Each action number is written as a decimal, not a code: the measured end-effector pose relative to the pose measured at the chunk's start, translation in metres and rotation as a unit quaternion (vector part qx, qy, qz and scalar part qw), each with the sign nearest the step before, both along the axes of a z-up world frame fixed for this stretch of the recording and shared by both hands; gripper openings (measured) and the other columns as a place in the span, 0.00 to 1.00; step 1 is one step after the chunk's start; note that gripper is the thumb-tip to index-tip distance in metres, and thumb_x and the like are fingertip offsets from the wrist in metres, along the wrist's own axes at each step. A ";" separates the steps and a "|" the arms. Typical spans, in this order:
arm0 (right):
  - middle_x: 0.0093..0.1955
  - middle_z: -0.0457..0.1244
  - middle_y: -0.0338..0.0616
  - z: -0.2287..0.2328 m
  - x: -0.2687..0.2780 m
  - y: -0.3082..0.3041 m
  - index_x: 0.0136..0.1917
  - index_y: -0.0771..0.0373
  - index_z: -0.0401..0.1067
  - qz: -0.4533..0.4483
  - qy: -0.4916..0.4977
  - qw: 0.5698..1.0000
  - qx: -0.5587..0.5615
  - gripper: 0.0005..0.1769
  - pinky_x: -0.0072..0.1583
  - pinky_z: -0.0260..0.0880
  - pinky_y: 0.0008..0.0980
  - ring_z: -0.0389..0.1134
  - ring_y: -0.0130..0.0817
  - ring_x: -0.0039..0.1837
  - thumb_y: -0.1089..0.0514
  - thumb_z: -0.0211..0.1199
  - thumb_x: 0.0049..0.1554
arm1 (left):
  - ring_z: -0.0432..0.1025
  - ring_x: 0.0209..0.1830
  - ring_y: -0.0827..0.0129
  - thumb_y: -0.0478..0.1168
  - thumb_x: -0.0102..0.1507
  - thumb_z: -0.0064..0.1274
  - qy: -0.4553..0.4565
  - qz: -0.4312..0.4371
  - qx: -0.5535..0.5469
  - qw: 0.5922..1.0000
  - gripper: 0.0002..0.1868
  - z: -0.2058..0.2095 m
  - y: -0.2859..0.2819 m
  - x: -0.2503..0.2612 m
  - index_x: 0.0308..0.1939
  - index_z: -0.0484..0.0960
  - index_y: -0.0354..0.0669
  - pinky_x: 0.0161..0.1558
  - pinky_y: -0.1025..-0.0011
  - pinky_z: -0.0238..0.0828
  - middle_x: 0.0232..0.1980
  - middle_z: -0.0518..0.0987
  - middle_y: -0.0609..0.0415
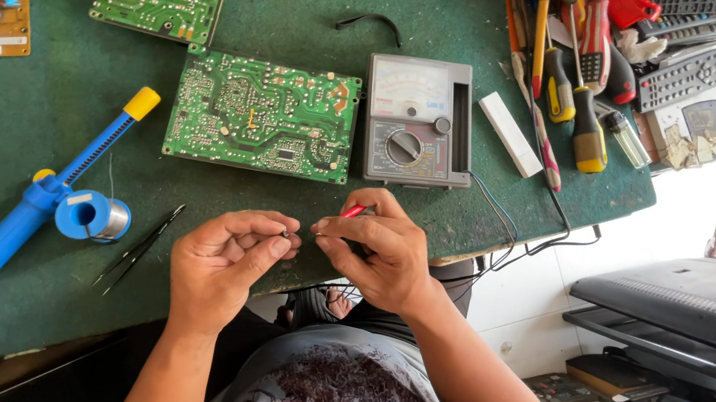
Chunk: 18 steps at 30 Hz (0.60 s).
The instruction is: The person uses a soldering iron and solder wire to attach a small electronic component to a green circuit board. They then use a multimeter to test the component and the board connections.
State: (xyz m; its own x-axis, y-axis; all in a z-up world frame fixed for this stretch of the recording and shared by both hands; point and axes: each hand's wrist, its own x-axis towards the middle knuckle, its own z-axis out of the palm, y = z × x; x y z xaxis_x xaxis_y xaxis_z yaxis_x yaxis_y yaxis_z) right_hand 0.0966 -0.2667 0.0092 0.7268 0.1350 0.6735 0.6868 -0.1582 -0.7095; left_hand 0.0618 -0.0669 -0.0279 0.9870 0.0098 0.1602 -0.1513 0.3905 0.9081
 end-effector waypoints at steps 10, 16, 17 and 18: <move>0.35 0.70 0.47 -0.016 -0.001 -0.007 0.51 0.63 0.84 0.005 -0.018 1.000 0.010 0.07 0.44 0.73 0.35 0.69 0.46 0.44 0.65 0.74 0.58 | 0.87 0.45 0.55 0.22 0.63 0.61 0.002 0.001 0.014 1.000 0.08 0.001 0.001 -0.001 0.46 0.83 0.22 0.47 0.60 0.89 0.48 0.86 0.30; 0.53 0.73 0.35 -0.024 -0.004 -0.014 0.56 0.60 0.76 0.031 -0.006 0.996 -0.087 0.07 0.54 0.74 0.36 0.67 0.43 0.53 0.63 0.70 0.64 | 0.86 0.43 0.57 0.27 0.64 0.62 0.051 0.005 0.075 0.996 0.05 0.014 0.000 -0.004 0.43 0.84 0.34 0.49 0.66 0.90 0.48 0.87 0.38; 0.53 0.73 0.35 -0.023 -0.003 -0.014 0.56 0.60 0.76 0.030 -0.007 0.996 -0.087 0.07 0.54 0.74 0.36 0.66 0.43 0.53 0.63 0.70 0.64 | 0.85 0.44 0.57 0.27 0.64 0.61 0.042 0.003 0.068 0.997 0.06 0.013 0.000 -0.004 0.44 0.84 0.35 0.49 0.67 0.90 0.49 0.86 0.38; 0.53 0.73 0.35 -0.023 -0.004 -0.014 0.56 0.60 0.76 0.029 -0.009 0.996 -0.086 0.07 0.54 0.74 0.36 0.66 0.43 0.53 0.63 0.70 0.64 | 0.85 0.45 0.57 0.26 0.64 0.61 0.033 0.001 0.062 0.998 0.06 0.011 0.001 -0.004 0.45 0.84 0.35 0.50 0.67 0.89 0.49 0.86 0.38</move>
